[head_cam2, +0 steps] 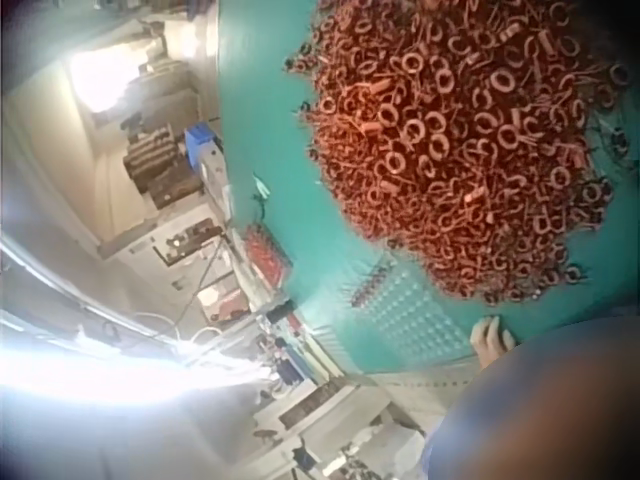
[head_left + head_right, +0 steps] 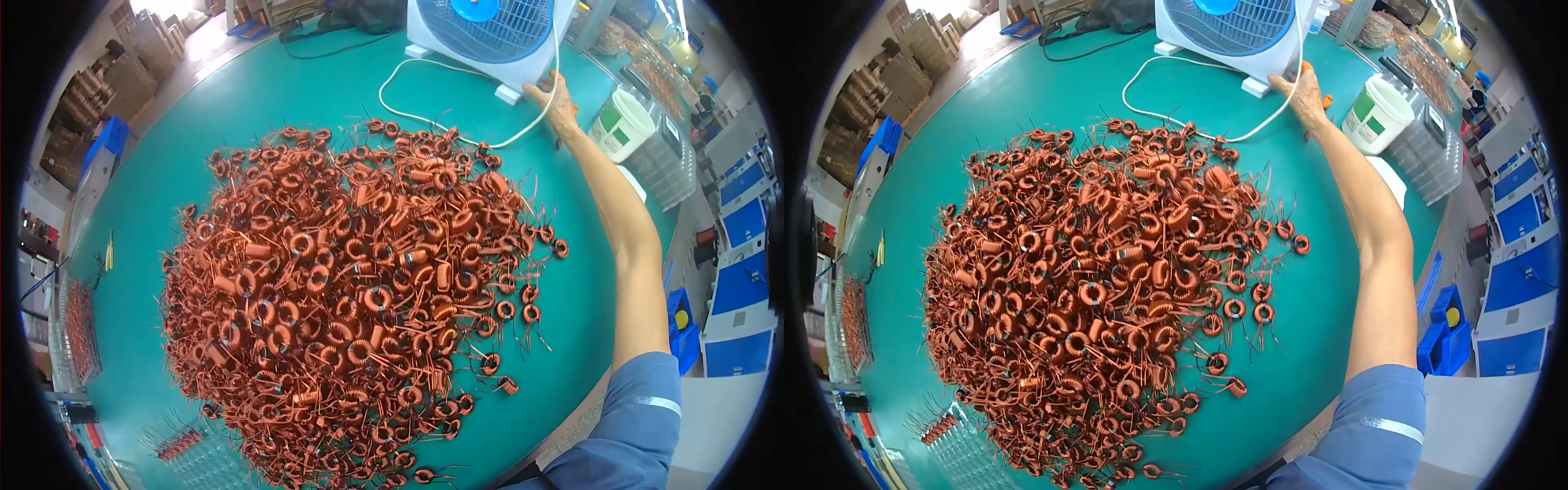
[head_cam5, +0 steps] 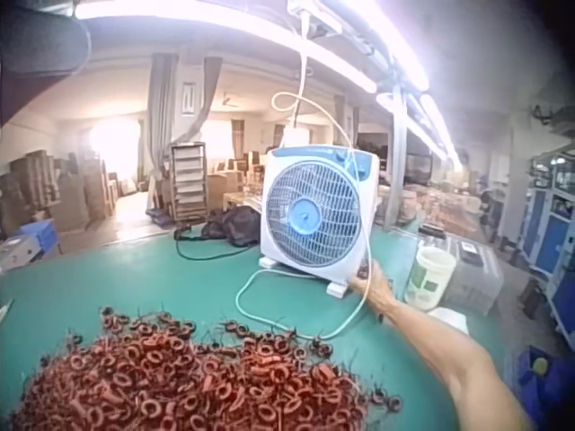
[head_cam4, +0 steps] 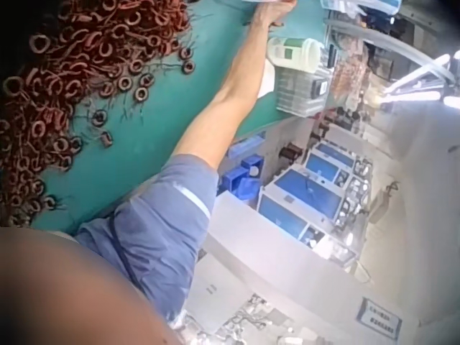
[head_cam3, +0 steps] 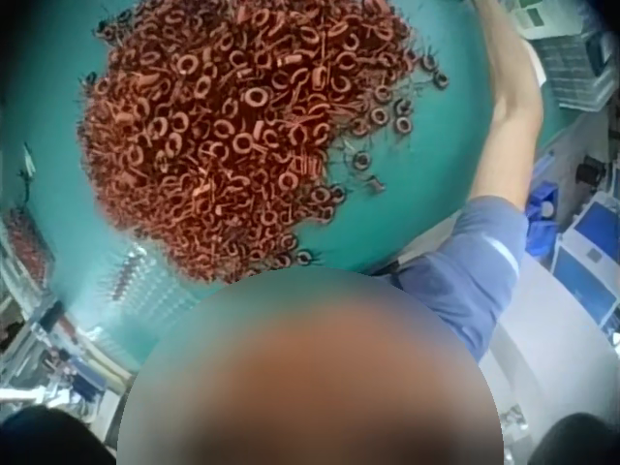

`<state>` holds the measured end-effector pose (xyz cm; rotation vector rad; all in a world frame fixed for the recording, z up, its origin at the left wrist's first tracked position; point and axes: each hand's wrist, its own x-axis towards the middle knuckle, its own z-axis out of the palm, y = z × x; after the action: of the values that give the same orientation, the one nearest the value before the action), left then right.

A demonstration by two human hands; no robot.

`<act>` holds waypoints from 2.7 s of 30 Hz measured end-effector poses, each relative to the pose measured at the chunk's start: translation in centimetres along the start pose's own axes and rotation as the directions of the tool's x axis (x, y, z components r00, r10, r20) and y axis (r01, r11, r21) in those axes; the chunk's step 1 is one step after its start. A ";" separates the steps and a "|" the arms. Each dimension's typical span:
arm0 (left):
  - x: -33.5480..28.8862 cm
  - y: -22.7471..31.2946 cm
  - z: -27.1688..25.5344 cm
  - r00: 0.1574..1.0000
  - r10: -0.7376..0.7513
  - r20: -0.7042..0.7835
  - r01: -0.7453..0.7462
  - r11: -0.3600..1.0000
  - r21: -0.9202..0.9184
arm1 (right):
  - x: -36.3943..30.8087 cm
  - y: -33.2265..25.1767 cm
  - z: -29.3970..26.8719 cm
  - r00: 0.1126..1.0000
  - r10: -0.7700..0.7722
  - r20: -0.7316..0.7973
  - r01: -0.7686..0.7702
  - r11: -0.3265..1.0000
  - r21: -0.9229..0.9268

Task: Picking up copper wire coils from a pile and placing them into a plastic grid tray for organization.

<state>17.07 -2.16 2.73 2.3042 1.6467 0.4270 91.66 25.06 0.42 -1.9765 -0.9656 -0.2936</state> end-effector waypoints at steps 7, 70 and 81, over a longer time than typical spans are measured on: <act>0.3 -0.5 0.0 0.998 0.056 0.028 -0.055 0.998 -0.038 | -1.1 3.0 -4.0 0.984 0.170 -0.045 -0.155 0.958 0.241; -0.3 -7.5 23.5 0.590 0.555 0.587 -0.387 0.832 -0.397 | -34.1 -22.7 -11.8 0.770 -0.372 0.519 0.416 0.909 0.033; -7.7 -6.9 16.4 0.728 0.481 0.488 -0.139 0.801 -0.582 | -35.5 -23.9 -12.8 0.793 -0.568 0.223 0.550 0.823 0.142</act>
<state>15.12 -8.19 -15.65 1.9923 0.6919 0.1126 52.59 3.71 3.53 -1.6448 -1.7124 -0.3277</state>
